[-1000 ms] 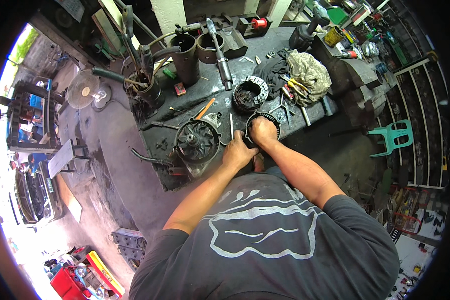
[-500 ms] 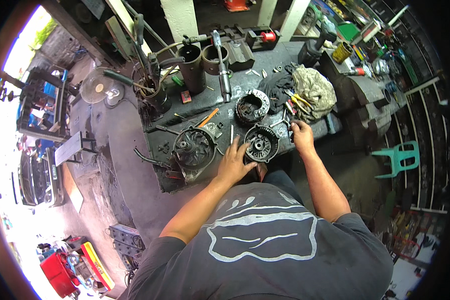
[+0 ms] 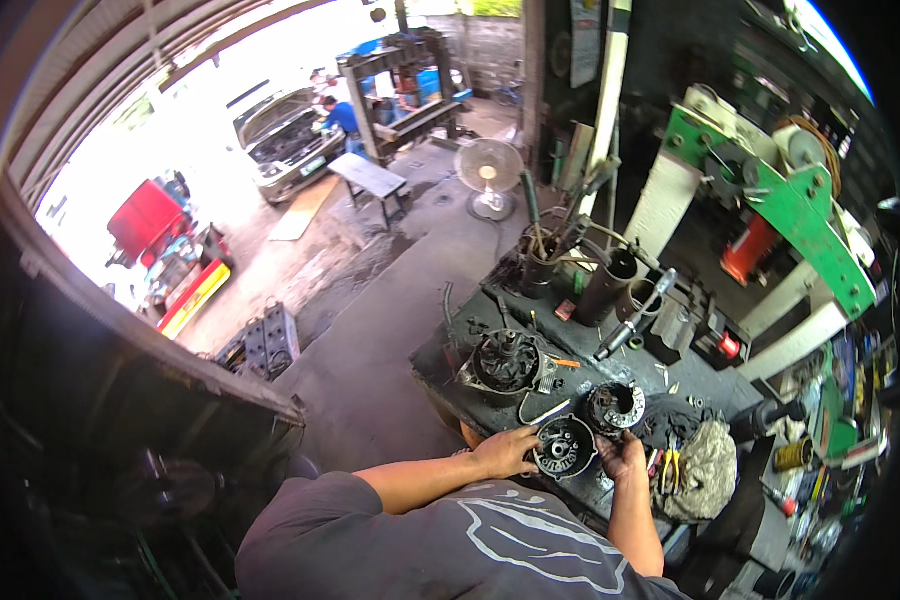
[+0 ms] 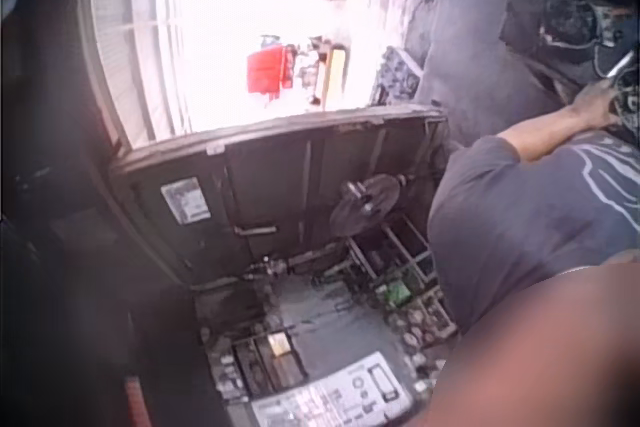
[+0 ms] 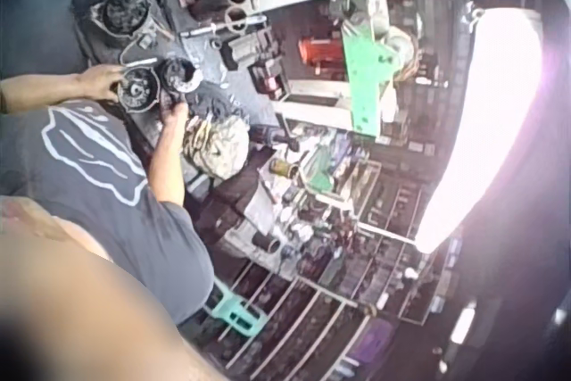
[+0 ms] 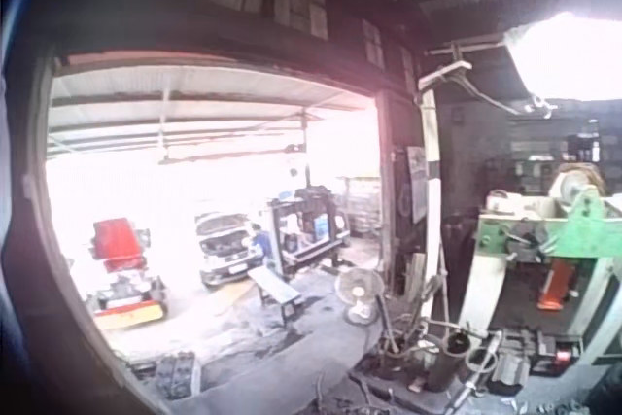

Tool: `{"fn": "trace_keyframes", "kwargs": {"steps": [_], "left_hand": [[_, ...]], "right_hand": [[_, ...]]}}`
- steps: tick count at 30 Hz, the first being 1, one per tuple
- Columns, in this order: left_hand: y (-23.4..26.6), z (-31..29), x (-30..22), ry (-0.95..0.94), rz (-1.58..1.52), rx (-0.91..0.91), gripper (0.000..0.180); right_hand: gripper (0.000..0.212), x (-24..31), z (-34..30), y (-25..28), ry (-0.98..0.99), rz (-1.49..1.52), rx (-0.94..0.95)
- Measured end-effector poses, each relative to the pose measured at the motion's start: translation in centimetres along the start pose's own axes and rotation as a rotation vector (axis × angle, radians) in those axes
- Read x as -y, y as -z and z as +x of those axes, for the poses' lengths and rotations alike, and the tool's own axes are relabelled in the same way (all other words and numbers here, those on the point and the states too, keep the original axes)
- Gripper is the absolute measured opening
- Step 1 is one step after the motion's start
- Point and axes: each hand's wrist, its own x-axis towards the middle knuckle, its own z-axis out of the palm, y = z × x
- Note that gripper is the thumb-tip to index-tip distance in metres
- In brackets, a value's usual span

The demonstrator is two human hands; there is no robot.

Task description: The person disassembles a motor assembly on a workbench, using pliers and a screwdriver to remove internal components. They handle the stator, rotor, and housing, then reassemble parts and place the unit back on the bench.

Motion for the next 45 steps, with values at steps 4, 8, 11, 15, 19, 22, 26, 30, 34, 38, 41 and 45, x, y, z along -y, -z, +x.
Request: {"fn": "trace_keyframes", "kwargs": {"steps": [4,8,11,15,19,22,26,30,34,38,41,45], "left_hand": [[-1.3,-1.4,-1.7,0.091,0.008,-0.139,0.062],[-1.5,-1.6,-2.4,0.138,-0.041,-0.175,0.060],[-1.1,-1.5,-2.5,0.113,-0.015,-0.163,0.060],[-0.4,-1.3,-2.4,0.130,-0.001,-0.123,0.062],[0.3,-0.8,-1.5,0.102,-0.028,-0.100,0.062],[0.7,0.1,-0.5,0.033,0.074,-0.114,0.059],[1.2,2.6,0.7,0.004,0.035,-0.088,0.056],[1.8,5.4,1.1,0.006,-0.006,-0.017,0.055],[2.8,5.4,1.5,-0.005,0.018,0.048,0.066],[4.0,3.4,1.6,-0.106,-0.010,-0.071,0.079],[5.4,2.1,0.7,-0.161,-0.096,-0.210,0.076],[7.8,1.3,-1.6,-0.084,-0.382,-0.202,0.073]], "right_hand": [[0.060,-0.2,0.0,-0.4,-0.068,0.099,-0.031],[0.077,-0.6,0.5,-1.1,-0.027,0.077,0.021],[0.070,-0.6,1.1,-2.0,-0.017,0.052,-0.042],[0.058,-0.7,1.5,-3.6,0.224,0.075,0.188],[0.055,-0.7,0.8,-5.4,0.422,0.193,0.446],[0.056,-0.3,-1.9,-6.4,0.477,0.210,0.402],[0.060,1.2,-10.4,-6.0,0.673,0.042,0.501],[0.072,2.8,-19.1,-6.9,0.893,-0.259,0.363],[0.076,2.0,-25.0,-7.9,1.046,-0.747,0.108],[0.065,-0.2,-29.1,-8.9,1.233,-1.510,-0.180],[0.058,-1.3,-29.9,-10.2,1.455,-1.817,-0.055],[0.041,-2.4,-30.0,-11.4,1.494,-1.969,0.027]]}}
